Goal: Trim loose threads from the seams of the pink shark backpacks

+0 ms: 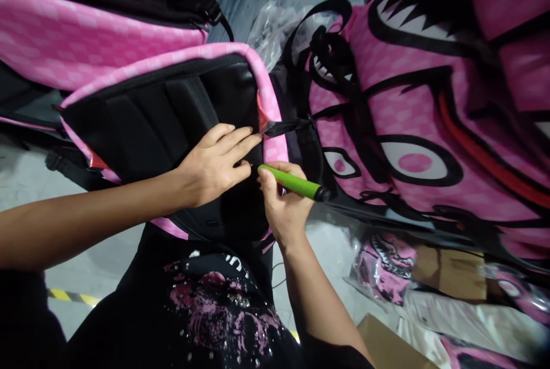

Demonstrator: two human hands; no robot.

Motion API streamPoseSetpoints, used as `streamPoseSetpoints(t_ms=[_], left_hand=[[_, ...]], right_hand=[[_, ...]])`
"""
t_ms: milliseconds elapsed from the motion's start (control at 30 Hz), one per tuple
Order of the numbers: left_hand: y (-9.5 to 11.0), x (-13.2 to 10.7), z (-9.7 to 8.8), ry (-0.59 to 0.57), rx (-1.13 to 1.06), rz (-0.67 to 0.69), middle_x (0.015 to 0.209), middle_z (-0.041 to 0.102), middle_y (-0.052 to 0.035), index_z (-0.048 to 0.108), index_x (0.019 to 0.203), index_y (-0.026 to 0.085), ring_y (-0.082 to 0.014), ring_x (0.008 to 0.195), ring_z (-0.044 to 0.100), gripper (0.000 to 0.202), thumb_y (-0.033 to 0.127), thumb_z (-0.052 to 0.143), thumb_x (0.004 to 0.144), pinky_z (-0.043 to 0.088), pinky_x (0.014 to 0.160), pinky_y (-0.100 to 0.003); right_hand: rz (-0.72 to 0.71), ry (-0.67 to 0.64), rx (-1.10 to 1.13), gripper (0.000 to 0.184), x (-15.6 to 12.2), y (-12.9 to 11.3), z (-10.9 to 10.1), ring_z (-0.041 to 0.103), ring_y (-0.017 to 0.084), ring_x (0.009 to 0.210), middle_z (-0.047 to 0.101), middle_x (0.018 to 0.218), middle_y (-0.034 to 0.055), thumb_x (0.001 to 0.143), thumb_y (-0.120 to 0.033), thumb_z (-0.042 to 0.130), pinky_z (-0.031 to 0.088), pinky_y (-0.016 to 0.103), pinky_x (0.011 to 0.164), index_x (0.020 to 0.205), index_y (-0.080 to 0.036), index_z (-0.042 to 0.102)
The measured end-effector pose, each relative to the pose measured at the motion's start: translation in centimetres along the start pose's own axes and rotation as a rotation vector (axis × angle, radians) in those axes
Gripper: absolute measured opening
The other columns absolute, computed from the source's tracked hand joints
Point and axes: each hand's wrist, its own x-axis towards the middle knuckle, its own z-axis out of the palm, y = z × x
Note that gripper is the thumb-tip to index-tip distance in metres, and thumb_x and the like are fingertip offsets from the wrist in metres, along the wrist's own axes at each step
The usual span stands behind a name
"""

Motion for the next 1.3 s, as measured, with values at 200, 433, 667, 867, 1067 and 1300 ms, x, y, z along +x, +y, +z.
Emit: streamPoseSetpoints(t_ms=[200,433,667,867,1067,1300], left_hand=[[-0.4,0.8,-0.2,0.033,-0.104,0.052,0.136,0.063,-0.0156,0.064,0.090,0.017,-0.0269,0.125,0.060,0.013,0.017,0.052,0.095,0.049,0.104,-0.046],[-1.1,1.6,-0.7,0.004,-0.169,0.093,0.133,0.066,-0.0153,0.063,0.087,0.017,-0.0250,0.124,0.061,0.014,0.016,0.052,0.095,0.051,0.098,-0.039],[-1.4,2.0,-1.0,-0.036,-0.147,0.163,0.133,0.066,-0.0150,0.065,0.090,0.016,-0.0251,0.123,0.061,0.020,0.016,0.046,0.095,0.050,0.096,-0.038],[-1.3,1.0,-0.1,0.062,-0.132,0.196,0.134,0.064,-0.0187,0.066,0.094,0.013,-0.0296,0.124,0.061,0.014,0.017,0.052,0.095,0.048,0.099,-0.041],[-2.1,1.4,-0.4,0.078,-0.048,0.238,0.128,0.068,-0.0128,0.067,0.093,0.016,-0.0252,0.118,0.064,0.016,0.015,0.051,0.096,0.046,0.100,-0.040],[-5.1,3.3,-6.7,-0.357,-0.011,0.195,0.080,0.070,-0.0048,0.066,0.087,0.016,-0.0231,0.078,0.068,0.024,0.037,0.076,0.081,0.043,0.073,-0.037]], right_hand=[[0.063,0.030,0.022,0.017,-0.3,0.4,-0.5,0.066,0.014,0.064,0.068,0.080,0.0010,0.092,-0.037,0.065,0.053,0.026,0.056,0.094,-0.020,0.066],[0.101,-0.001,-0.020,0.013,-0.8,-0.4,-1.0,0.069,0.016,0.066,0.073,0.083,0.0012,0.090,-0.032,0.068,0.059,0.031,0.066,0.098,-0.023,0.068],[0.022,0.057,-0.108,0.008,-1.3,0.2,-0.6,0.069,0.016,0.066,0.072,0.081,0.0006,0.088,-0.027,0.069,0.057,0.031,0.064,0.096,-0.023,0.068],[0.090,0.089,-0.034,0.013,-2.0,0.2,0.5,0.066,0.015,0.064,0.071,0.080,0.0013,0.090,-0.033,0.066,0.055,0.029,0.061,0.096,-0.021,0.068],[0.021,0.100,-0.118,0.017,-1.6,0.1,0.0,0.064,0.014,0.059,0.069,0.075,0.0017,0.090,-0.035,0.065,0.053,0.027,0.057,0.090,-0.018,0.068],[-0.088,0.106,0.038,0.030,-2.7,-0.3,-1.3,0.074,0.021,0.077,0.076,0.098,0.0073,0.091,-0.041,0.066,0.061,0.036,0.074,0.114,-0.021,0.066]])
